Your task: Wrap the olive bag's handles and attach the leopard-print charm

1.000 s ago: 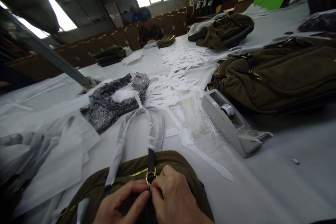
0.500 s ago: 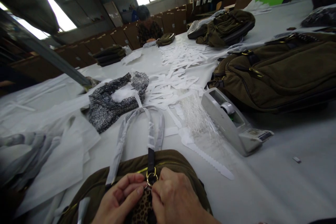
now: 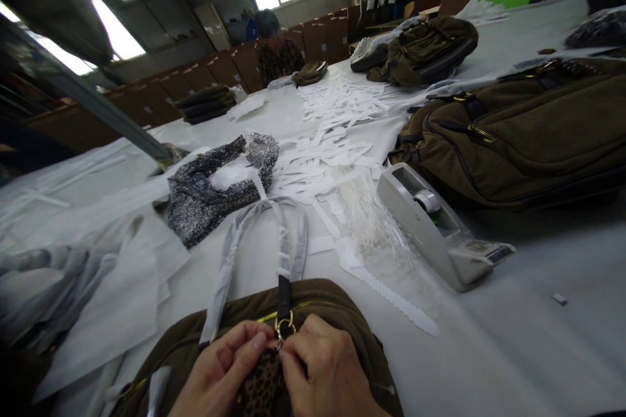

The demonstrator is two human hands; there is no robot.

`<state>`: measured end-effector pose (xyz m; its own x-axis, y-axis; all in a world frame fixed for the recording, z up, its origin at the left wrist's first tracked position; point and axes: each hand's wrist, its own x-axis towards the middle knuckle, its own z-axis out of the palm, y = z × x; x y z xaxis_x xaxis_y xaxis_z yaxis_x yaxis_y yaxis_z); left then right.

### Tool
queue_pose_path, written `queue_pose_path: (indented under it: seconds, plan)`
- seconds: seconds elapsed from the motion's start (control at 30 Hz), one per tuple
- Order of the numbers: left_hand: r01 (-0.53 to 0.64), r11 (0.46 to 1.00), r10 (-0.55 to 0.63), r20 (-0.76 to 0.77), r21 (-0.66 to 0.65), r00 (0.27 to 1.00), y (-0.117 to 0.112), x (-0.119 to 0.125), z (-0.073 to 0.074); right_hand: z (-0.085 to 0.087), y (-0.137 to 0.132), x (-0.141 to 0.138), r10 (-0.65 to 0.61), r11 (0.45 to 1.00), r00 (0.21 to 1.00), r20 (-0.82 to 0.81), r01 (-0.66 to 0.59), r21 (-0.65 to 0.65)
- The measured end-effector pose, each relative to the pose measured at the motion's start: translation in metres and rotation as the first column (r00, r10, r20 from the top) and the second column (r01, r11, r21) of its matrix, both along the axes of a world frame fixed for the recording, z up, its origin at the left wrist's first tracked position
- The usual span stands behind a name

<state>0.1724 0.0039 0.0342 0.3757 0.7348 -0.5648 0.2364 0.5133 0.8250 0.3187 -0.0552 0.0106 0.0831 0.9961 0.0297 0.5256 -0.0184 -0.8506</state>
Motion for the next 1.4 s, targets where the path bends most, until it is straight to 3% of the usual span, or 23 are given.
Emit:
queue_pose_path:
  seconds: [0.13, 0.4, 0.53, 0.67, 0.83, 0.97, 1.13, 1.2, 1.3, 1.4]
  plan:
    - [0.057, 0.986, -0.054, 0.023, -0.156, 0.998, 0.007, -0.002, -0.003, -0.003, 0.001, 0.0, -0.014, 1.0, 1.0, -0.002, 0.014, 0.007]
    - [0.25, 0.962, -0.248, 0.028, -0.114, 0.968, 0.021, -0.004, -0.003, -0.001, 0.003, 0.002, 0.06, 0.998, 0.996, 0.07, -0.061, 0.007]
    - [0.284, 0.959, -0.284, -0.05, -0.009, 0.958, 0.022, 0.003, 0.004, -0.003, 0.003, 0.002, 0.023, 1.0, 1.0, 0.021, -0.022, -0.016]
    - [0.239, 0.967, -0.224, -0.146, 0.093, 0.963, 0.014, 0.01, 0.005, 0.0, 0.007, 0.006, -0.059, 0.989, 0.994, -0.087, 0.047, -0.14]
    - [0.275, 0.922, -0.224, -0.206, 0.272, 0.953, 0.005, 0.008, -0.004, 0.007, 0.012, 0.011, 0.052, 0.986, 0.986, -0.16, -0.076, -0.151]
    - [0.333, 0.857, -0.242, -0.264, 0.393, 0.934, 0.003, 0.005, -0.009, 0.008, 0.015, 0.014, 0.02, 0.981, 0.966, -0.256, -0.068, -0.179]
    - [0.341, 0.798, -0.212, -0.298, 0.496, 0.931, 0.0, 0.002, -0.013, 0.002, 0.024, 0.017, 0.108, 0.949, 0.871, -0.479, -0.233, -0.21]
    - [0.322, 0.797, -0.185, -0.301, 0.511, 0.936, -0.002, 0.001, -0.015, 0.001, 0.024, 0.016, 0.104, 0.952, 0.872, -0.479, -0.226, -0.204]
    - [0.271, 0.828, -0.143, -0.282, 0.491, 0.949, -0.002, -0.001, -0.015, 0.003, 0.017, 0.01, 0.068, 0.99, 0.937, -0.343, -0.107, -0.094]
    - [0.219, 0.914, -0.155, -0.206, 0.341, 0.966, 0.004, -0.003, -0.01, 0.004, 0.006, 0.004, 0.145, 0.973, 0.987, -0.072, -0.128, 0.193]
